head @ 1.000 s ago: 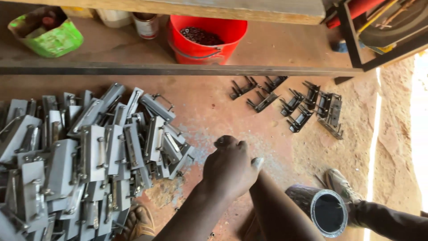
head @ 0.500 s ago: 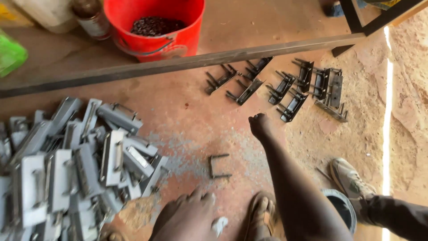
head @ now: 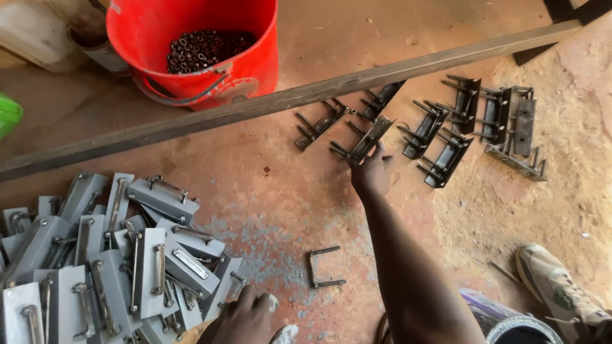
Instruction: Painting metal brackets using a paintbrush and a can of paint in a workshop environment.
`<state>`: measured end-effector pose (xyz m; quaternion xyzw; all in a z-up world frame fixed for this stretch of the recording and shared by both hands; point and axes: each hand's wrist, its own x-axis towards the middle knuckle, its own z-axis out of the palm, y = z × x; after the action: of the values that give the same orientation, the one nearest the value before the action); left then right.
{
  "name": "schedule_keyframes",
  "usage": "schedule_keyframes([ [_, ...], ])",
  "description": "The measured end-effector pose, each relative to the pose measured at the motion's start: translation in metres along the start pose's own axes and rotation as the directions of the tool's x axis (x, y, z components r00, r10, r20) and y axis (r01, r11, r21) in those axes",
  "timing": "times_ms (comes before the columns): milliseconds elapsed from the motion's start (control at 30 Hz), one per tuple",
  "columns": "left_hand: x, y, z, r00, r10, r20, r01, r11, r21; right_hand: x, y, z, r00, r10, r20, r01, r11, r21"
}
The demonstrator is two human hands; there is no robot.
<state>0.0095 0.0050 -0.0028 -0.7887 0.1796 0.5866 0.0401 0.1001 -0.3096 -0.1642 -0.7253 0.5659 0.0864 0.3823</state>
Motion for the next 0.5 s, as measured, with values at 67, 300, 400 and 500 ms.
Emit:
schedule_keyframes([
  [67,-0.01,-0.002,-0.014,0.996,-0.082,0.033,0.084,0.994,-0.072,-0.005,-0.005,-0.002,0.986,-0.16,0.037,0.164,0.952,-0.257],
  [300,-0.011,-0.029,0.003,0.998,-0.056,-0.005,0.055,0.996,-0.072,0.026,0.009,0.009,0.972,-0.21,0.103,0.233,0.905,-0.357],
  [400,-0.017,-0.024,0.008,0.998,-0.027,-0.054,0.023,0.998,-0.065,0.064,0.044,0.029,0.664,-0.621,0.417,0.506,-0.039,-0.862],
  [500,-0.051,-0.011,-0.003,0.996,-0.028,-0.08,0.021,0.996,-0.088,0.021,0.044,0.027,0.861,-0.483,0.16,0.501,0.75,-0.432],
])
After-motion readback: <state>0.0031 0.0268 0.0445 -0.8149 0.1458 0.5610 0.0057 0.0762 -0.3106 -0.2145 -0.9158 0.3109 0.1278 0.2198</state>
